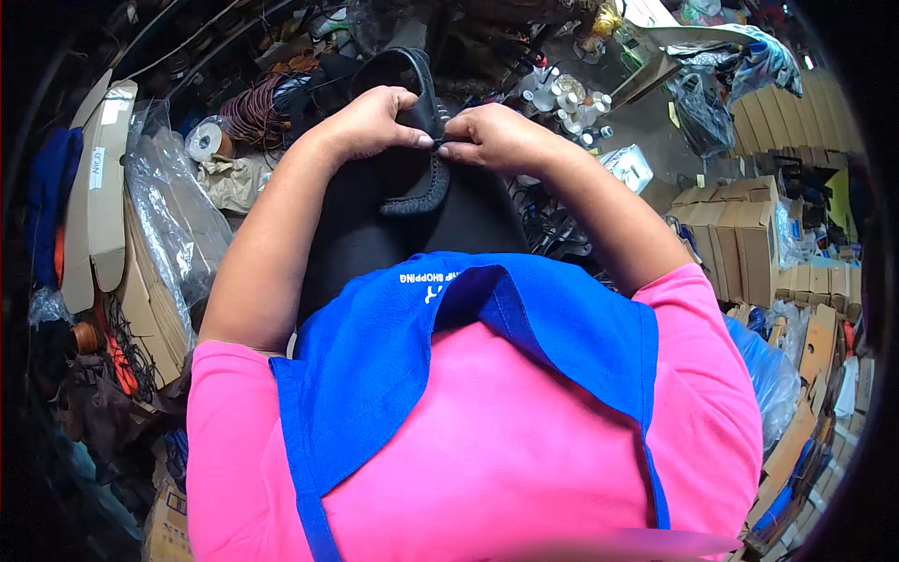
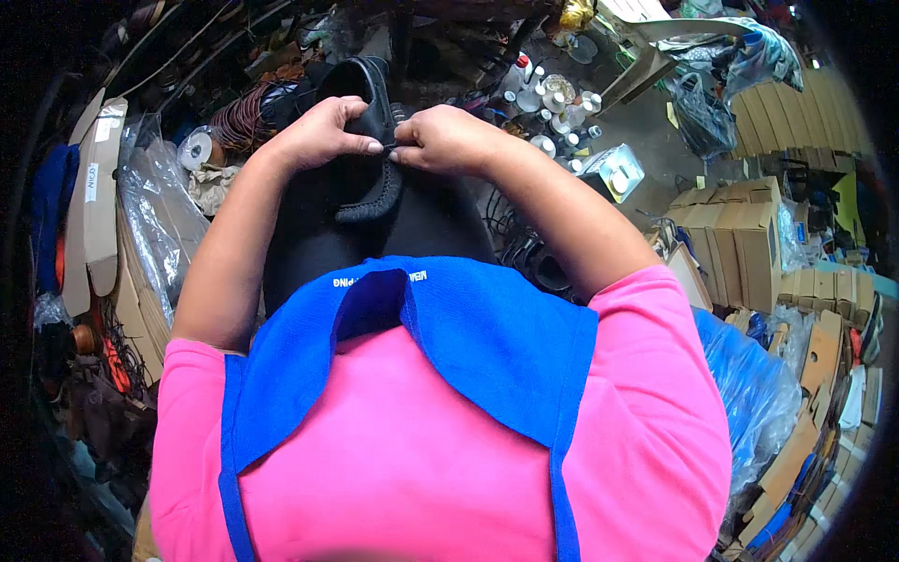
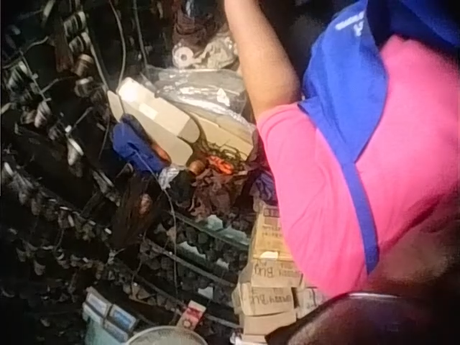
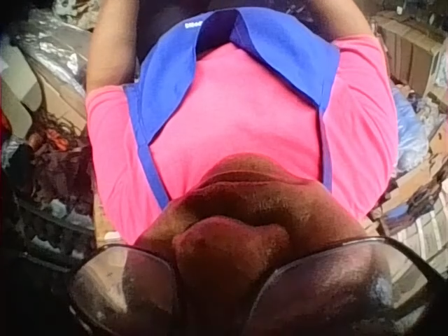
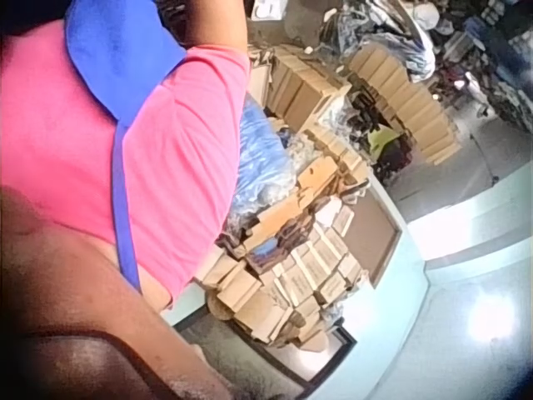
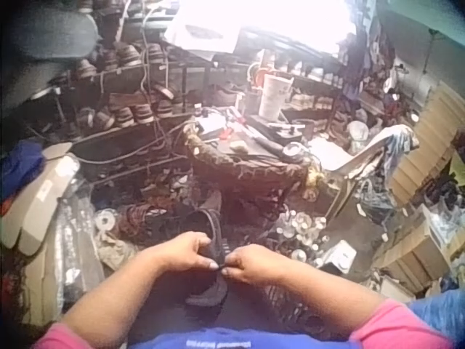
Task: Stitching the components of a black leather boot using thread.
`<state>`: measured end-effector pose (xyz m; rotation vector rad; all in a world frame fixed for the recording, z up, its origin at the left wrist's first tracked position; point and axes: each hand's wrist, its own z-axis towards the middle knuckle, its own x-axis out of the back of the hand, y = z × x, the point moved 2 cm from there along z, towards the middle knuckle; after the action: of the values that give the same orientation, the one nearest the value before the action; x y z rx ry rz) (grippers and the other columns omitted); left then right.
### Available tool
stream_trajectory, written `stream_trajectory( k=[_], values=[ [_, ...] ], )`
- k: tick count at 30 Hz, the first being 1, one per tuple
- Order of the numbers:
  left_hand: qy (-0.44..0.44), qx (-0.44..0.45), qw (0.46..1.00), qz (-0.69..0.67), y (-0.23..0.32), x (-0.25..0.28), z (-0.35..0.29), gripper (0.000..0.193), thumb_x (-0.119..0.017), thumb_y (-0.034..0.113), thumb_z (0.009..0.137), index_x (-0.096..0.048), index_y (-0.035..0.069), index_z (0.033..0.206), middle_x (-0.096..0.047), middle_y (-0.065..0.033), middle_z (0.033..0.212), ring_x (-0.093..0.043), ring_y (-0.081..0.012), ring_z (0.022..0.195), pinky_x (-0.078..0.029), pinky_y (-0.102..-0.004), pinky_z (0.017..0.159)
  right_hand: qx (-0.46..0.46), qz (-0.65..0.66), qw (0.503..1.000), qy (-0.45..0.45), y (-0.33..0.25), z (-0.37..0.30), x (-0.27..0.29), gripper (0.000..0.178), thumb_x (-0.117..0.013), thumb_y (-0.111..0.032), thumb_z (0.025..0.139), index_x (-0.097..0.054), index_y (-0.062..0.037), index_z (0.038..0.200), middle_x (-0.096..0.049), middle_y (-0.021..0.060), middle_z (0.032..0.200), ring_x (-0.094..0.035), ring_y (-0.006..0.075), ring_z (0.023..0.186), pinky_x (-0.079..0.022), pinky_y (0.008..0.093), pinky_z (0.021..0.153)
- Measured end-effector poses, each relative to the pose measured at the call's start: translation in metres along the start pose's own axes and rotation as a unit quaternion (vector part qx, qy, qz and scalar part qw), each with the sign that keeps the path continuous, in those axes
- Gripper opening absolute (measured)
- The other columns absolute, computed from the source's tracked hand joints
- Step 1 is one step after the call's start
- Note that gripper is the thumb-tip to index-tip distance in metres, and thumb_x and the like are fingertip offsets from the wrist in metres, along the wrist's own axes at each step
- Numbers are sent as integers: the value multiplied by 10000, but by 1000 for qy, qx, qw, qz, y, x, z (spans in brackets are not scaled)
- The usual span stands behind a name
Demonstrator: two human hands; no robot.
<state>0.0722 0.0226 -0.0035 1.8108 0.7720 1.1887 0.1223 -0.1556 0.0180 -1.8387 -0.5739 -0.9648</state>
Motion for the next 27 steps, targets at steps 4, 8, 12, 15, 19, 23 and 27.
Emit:
stream_trajectory(
  k=[4,8,12,15,19,23,27],
  values=[
    [30,-39,999,-10,-7,-5,-2,242,-749,114,714,-620,-2,882,-599,-34,813,-548,-115,791,-449,-284,750,54,46,997,-10,4,-7,-1,242,-600,-204,825,-532,24,779,-522,163,743,-542,292,714,-423,394,648],
    [32,-28,998,37,-7,-3,-1,268,-753,145,715,-616,-5,890,-538,-24,820,-524,-127,855,-426,-277,785,32,79,996,19,6,-29,4,250,-591,-176,824,-490,42,752,-476,136,703,-519,259,710,-417,366,662],
    [56,-38,998,-4,-16,-2,-6,383,-772,207,685,-626,-5,967,-610,-112,944,-583,-184,877,-460,-305,804,-41,213,973,76,21,-65,21,194,-621,-200,835,-617,-8,809,-523,53,737,-524,159,720,-424,295,682],
    [214,-109,961,141,-12,3,-20,561,-781,251,663,-568,41,1138,-543,-120,1109,-538,-215,1024,-423,-319,896,-51,222,961,155,15,-71,24,159,-630,-172,842,-679,-46,926,-532,13,768,-519,135,731,-426,262,721],
    [313,-56,938,-137,-20,44,-65,696,-775,318,697,-470,123,1292,-520,-123,1182,-496,-216,1078,-420,-339,890,-29,167,970,175,-2,-63,14,245,-641,-78,820,-682,-94,1062,-513,2,778,-505,108,753,-417,236,711],
    [351,2,887,-301,-60,79,-119,434,-640,140,821,-500,36,1218,-567,-77,1111,-536,-73,873,-408,-178,735,13,140,978,156,0,-51,-1,267,-646,-42,793,-684,-110,1049,-527,22,771,-532,122,734,-431,245,665],
    [339,-1,933,-119,-69,50,-119,300,-599,68,788,-585,24,1084,-600,-74,1032,-553,-147,953,-426,-270,878,24,52,984,168,-1,-43,-7,254,-643,-64,790,-687,-122,1033,-531,56,759,-551,180,703,-444,283,647]
  ],
)
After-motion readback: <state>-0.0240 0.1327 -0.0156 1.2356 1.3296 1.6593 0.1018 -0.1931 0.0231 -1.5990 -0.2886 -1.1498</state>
